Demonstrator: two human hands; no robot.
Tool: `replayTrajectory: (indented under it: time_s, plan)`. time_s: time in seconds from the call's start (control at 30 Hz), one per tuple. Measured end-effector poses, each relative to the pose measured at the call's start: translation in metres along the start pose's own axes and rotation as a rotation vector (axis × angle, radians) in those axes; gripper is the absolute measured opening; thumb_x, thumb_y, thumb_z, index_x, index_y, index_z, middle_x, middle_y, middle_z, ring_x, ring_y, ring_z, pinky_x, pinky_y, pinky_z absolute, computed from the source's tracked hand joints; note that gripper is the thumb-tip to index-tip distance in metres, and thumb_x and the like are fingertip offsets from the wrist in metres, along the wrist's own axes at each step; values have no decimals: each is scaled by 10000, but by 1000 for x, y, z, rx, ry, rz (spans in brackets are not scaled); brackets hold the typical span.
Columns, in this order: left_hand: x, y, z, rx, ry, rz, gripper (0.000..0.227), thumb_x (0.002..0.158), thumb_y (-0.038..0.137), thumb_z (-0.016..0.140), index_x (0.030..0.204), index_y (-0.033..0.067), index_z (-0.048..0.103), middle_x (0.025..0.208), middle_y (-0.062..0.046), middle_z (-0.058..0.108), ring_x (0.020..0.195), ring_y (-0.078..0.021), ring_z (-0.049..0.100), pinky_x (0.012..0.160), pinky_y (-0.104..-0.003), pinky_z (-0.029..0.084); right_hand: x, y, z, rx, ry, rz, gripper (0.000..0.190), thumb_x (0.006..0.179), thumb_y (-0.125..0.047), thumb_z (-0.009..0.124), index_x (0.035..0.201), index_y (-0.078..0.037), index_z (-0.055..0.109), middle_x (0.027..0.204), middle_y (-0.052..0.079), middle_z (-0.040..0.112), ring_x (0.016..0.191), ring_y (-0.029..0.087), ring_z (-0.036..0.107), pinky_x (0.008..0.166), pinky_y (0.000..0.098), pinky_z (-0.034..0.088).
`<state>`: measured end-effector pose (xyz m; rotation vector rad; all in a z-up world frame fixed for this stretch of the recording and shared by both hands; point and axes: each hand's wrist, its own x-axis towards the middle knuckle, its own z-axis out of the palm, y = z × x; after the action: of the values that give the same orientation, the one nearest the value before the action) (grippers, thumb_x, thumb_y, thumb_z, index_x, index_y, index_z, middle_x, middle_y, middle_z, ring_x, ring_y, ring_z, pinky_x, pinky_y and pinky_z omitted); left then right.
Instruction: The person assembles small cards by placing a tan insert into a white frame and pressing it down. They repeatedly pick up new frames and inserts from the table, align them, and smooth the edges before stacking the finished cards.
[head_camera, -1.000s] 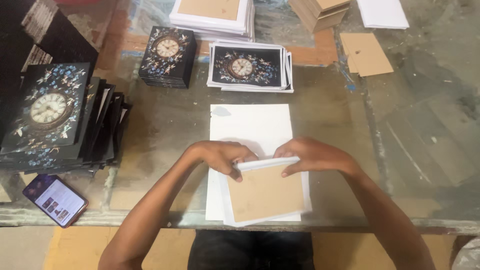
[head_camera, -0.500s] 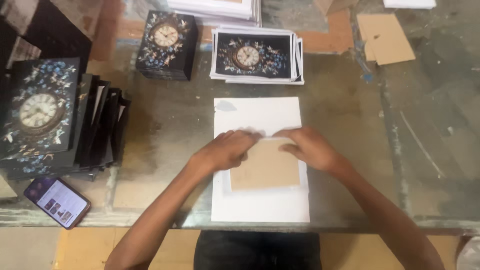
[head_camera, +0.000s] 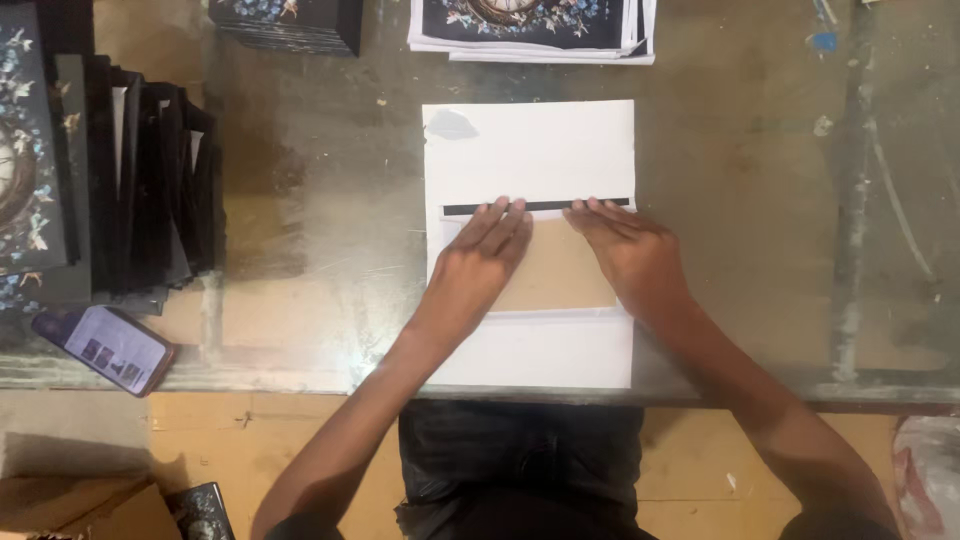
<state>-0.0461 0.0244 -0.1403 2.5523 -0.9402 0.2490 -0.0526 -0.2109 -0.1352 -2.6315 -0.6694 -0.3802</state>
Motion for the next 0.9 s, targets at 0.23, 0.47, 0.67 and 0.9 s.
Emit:
replayTrajectory:
  time_s: [0.23,0.47,0.67,0.9]
  plan:
    - [-5,-2,13,-110,110,-48,359,888,-13,651,1245,-13,693,1329,-163,681,1256,-326,652,1101,-404,516,0,-22,-3,34,-153,39,549,914,-286,721,1374,-9,611,1414,154,592,1349,289,526,1123,431,445]
    - [-2,4,10,-98,106,-67,336,847,-9,659,1176,-3,726,1291,-152,707,1227,-319,672,1059,-396,534,-15,-41,12,-164,-180,-11,453,1020,-304,653,1401,-72,581,1505,68,560,1418,202,518,1150,390,470]
    - [-11,12,13,-131,112,-104,321,854,8,664,1168,7,732,1229,-148,730,1144,-304,710,958,-384,579,-19,-45,8,-229,-344,86,605,1024,-411,582,1515,-75,476,1549,89,509,1442,227,490,1217,439,332]
    - [0,15,-1,-45,79,-157,156,877,44,664,1017,14,725,1070,-144,775,866,-314,737,722,-396,585,-15,-38,-15,-338,-325,109,914,941,-620,503,1562,34,355,1611,187,402,1460,260,437,1257,521,120]
